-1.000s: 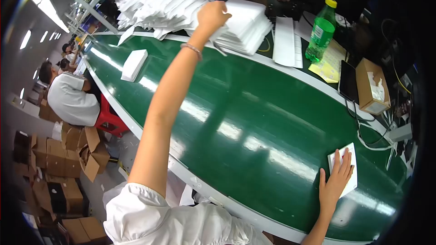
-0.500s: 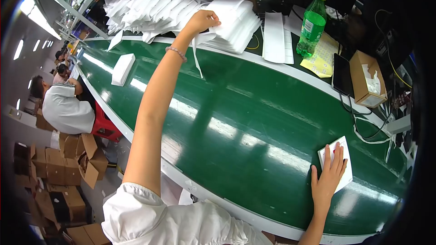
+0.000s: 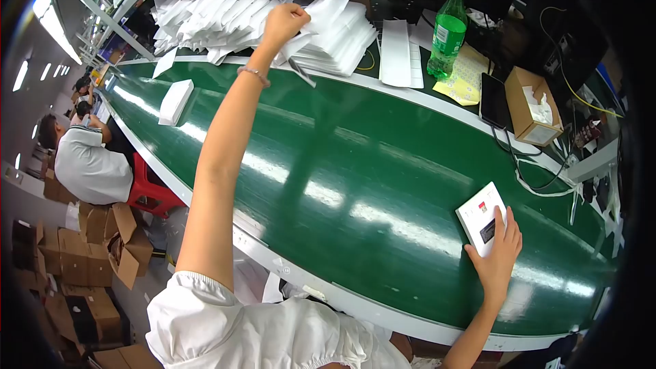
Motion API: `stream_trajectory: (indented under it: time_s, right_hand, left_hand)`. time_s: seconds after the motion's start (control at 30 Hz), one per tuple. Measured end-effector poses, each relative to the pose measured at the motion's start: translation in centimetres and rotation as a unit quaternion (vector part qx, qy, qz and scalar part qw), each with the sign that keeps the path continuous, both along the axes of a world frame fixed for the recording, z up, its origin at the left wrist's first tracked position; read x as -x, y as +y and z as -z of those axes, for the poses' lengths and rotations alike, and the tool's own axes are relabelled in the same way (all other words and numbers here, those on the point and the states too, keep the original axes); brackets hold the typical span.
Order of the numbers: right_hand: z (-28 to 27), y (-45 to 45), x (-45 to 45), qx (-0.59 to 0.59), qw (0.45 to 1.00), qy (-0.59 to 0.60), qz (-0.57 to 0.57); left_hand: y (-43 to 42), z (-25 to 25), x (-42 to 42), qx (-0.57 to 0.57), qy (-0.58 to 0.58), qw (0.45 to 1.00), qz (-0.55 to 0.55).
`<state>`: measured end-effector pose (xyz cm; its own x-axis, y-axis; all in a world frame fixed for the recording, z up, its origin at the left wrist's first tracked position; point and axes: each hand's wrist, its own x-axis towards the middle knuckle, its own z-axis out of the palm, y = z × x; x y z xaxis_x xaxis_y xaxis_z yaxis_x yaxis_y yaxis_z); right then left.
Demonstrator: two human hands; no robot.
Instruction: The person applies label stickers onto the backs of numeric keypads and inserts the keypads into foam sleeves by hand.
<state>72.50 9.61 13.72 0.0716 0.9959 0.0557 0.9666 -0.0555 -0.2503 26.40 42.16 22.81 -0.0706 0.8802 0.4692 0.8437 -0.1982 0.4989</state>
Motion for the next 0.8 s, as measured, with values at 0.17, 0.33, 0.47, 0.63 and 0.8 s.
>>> stream_trajectory:
  time_s: [0.17,0.33,0.47,0.63,0.8]
  right_hand:
    - [0.7,-0.1,0.3,-0.051,0.998,-0.022,-0.027]
    - [1.8,0.0,0.4,-0.068,0.997,-0.002,-0.033]
    - [1.3,0.8,2.1,-0.106,0.990,0.076,-0.055]
    - [3.6,-1.9,4.8,-0.049,0.849,0.523,-0.047]
    - [-1.6,-2.9,14.5,0.278,0.396,0.874,0.048]
  left_hand:
    - [-13.2,-5.1,-3.4,-0.095,0.145,0.983,0.054]
    - [-26.1,4.8,-4.7,0.174,0.185,0.953,0.164]
    - [-30.5,10.5,-4.9,0.193,0.182,0.956,0.127]
    - [-31.9,11.0,-4.5,0.159,0.170,0.966,0.112]
    - [-31.6,12.1,-2.9,0.149,0.160,0.966,0.141]
